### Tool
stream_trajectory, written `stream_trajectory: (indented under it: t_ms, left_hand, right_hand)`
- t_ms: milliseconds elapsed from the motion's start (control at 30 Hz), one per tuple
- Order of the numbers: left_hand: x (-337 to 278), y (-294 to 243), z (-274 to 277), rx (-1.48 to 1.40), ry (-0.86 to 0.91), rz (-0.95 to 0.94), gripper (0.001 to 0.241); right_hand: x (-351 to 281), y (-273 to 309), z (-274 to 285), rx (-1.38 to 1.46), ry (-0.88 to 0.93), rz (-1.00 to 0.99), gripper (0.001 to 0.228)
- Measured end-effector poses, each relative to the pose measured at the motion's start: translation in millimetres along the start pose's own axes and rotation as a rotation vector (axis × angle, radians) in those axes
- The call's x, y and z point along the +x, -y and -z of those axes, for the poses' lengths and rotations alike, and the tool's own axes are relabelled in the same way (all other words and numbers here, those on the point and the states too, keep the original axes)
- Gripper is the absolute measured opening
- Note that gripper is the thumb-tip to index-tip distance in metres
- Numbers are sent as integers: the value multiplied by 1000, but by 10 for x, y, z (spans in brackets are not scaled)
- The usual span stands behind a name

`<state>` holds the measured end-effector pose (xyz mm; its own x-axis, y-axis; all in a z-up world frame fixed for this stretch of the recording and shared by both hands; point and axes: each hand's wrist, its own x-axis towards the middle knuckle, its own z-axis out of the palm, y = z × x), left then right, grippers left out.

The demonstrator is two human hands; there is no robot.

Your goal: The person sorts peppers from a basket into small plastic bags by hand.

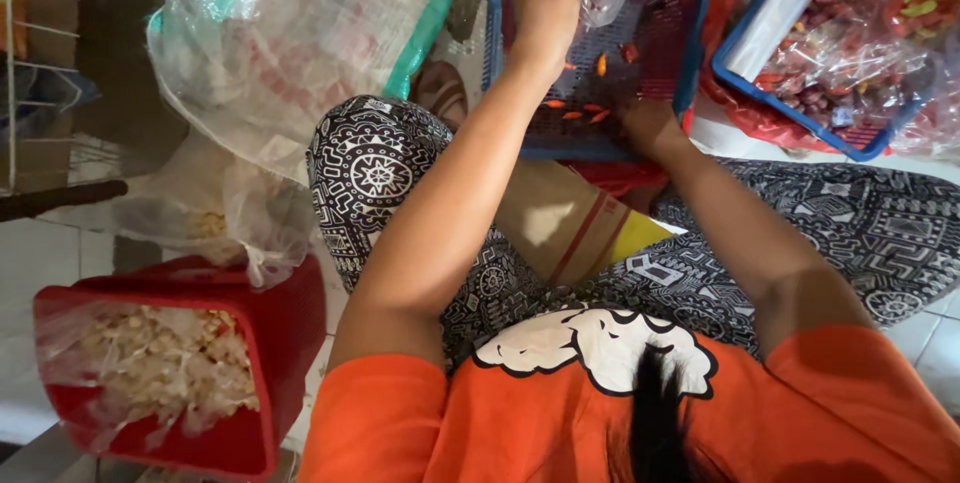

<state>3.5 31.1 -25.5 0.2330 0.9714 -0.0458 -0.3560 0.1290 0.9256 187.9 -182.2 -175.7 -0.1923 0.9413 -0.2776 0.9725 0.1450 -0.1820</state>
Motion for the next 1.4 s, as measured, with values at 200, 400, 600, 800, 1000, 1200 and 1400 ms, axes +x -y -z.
stream_trajectory:
  t_ms: [200, 400, 600, 800, 1000, 1200, 1400]
  left_hand:
    - [-57, -87, 85, -70, 98, -68, 30]
    - [-57, -54, 73, -58, 70, 20, 26]
    - [-64, -38, 87, -91, 95, 9, 27]
    - [-94, -109, 79, -118, 116, 18, 28]
    - [-123, -246, 105, -109, 106, 42, 29]
    - [-136, -275, 90, -82, 83, 36, 28]
    - [-72, -217, 72, -58, 64, 6, 24]
  right_hand:
    - [39, -114, -255, -183, 53, 80, 36]
    - [104, -130, -131, 15, 116, 14, 27]
    - [233, -100, 133, 616, 15, -234, 42]
    - [223, 201, 84, 455, -169, -95, 50]
    - [221, 247, 18, 480, -180, -127, 30]
    - [251, 76, -137, 604, -168, -140, 23]
    - [476, -77, -335, 1336, -475, -578, 26]
